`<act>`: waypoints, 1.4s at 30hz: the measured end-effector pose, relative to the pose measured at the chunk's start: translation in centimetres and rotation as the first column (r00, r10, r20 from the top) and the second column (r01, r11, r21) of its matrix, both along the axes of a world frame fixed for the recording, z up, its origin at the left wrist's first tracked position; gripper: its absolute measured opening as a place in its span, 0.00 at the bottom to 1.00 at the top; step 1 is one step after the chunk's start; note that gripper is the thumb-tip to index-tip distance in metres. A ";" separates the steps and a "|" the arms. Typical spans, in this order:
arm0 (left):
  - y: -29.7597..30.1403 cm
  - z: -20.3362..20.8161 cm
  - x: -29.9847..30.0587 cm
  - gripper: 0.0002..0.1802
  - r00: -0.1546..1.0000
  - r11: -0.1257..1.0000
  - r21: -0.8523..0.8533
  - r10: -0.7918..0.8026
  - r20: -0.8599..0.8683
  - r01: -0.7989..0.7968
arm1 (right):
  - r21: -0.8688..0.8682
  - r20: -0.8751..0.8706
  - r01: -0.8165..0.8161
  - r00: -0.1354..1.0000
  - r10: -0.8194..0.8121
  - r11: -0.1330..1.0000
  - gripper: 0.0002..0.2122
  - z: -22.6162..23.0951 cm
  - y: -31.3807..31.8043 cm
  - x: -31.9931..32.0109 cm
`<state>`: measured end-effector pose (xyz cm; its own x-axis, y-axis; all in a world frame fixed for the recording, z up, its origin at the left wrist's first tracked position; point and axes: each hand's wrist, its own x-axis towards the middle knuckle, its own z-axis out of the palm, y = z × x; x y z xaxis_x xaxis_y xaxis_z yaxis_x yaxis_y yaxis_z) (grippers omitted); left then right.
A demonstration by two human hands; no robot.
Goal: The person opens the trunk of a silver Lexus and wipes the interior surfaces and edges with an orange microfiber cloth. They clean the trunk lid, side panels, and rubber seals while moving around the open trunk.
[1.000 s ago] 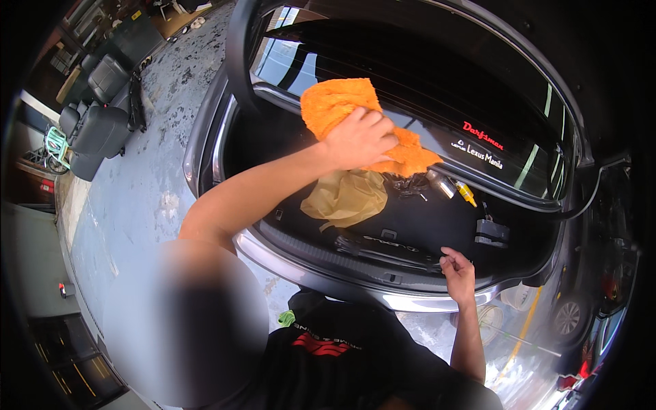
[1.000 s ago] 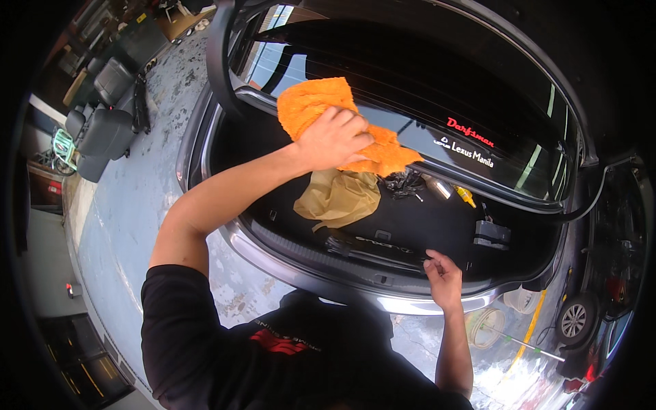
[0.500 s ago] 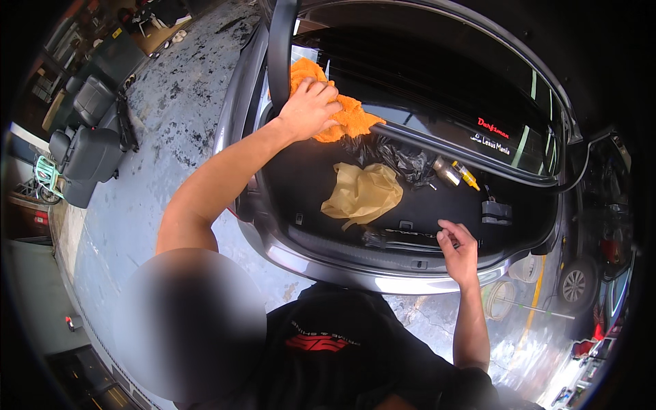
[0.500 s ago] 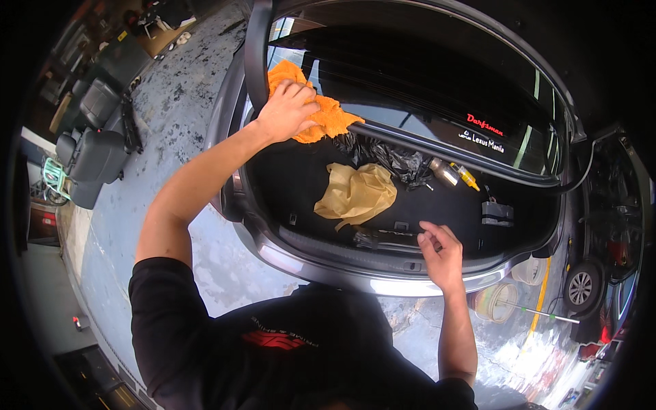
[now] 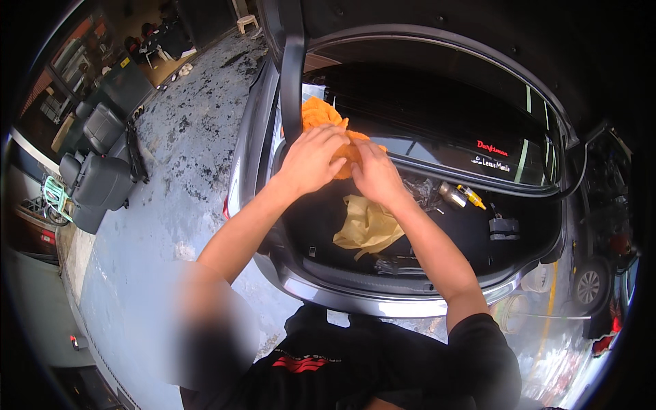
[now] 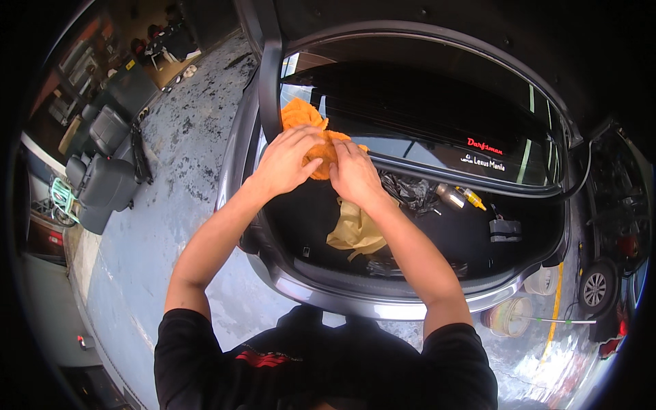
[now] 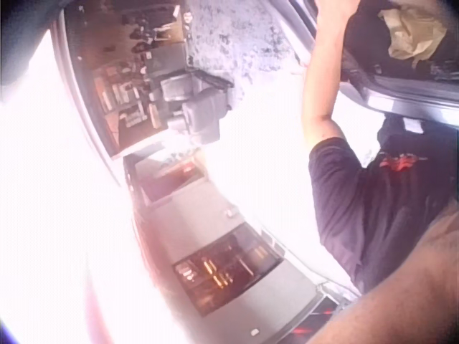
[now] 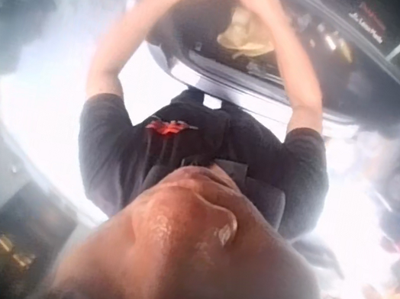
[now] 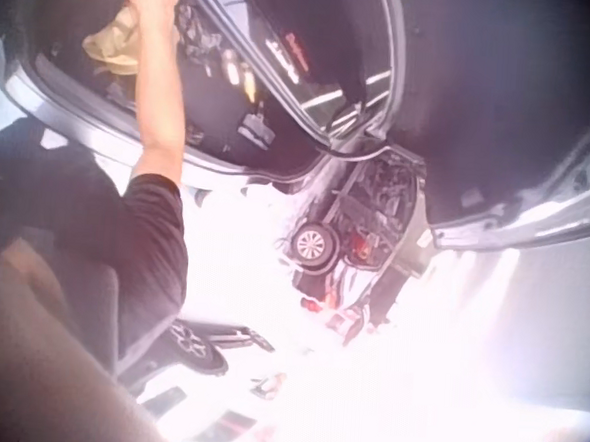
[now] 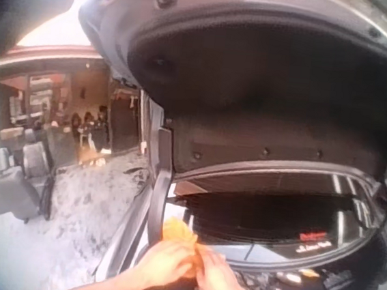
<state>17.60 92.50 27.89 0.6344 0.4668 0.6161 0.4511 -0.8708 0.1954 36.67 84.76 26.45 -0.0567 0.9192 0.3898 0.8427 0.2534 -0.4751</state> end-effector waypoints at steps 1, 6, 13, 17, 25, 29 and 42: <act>0.0 0.2 -1.9 0.15 0.995 0.998 -0.058 -0.006 0.097 0.012 | -0.064 0.016 0.031 0.999 -0.030 0.998 0.26 -0.5 0.6 -0.4; 7.8 -0.1 -10.3 0.13 0.872 0.847 -0.530 0.282 0.401 -0.031 | -0.027 0.110 0.219 0.971 -0.214 0.975 0.25 -2.8 1.5 -1.8; 20.4 -2.1 -8.0 0.36 0.915 0.198 -0.907 -0.246 0.321 0.371 | 0.155 0.106 0.351 0.924 -0.369 0.923 0.14 -2.6 3.2 -4.2; 21.2 -0.8 -6.2 0.28 0.803 0.426 -0.810 -0.589 0.089 0.403 | 0.085 0.023 0.406 0.912 -0.410 0.910 0.11 -3.3 4.7 -5.1; 20.1 -3.4 -9.8 0.14 0.970 0.693 -0.683 -0.216 0.110 0.231 | -0.311 -0.101 0.282 0.940 -0.327 0.908 0.15 -0.2 7.5 -6.5; 19.6 -5.0 -11.2 0.09 0.979 0.723 -0.683 0.043 0.201 0.108 | -0.307 -0.197 0.063 0.972 -0.128 0.949 0.21 1.5 7.9 -5.9; 15.4 -1.2 -8.5 0.32 0.925 0.876 -0.452 -0.298 -0.234 0.168 | -0.479 -0.349 -0.130 0.936 -0.053 0.868 0.43 2.6 6.0 -4.4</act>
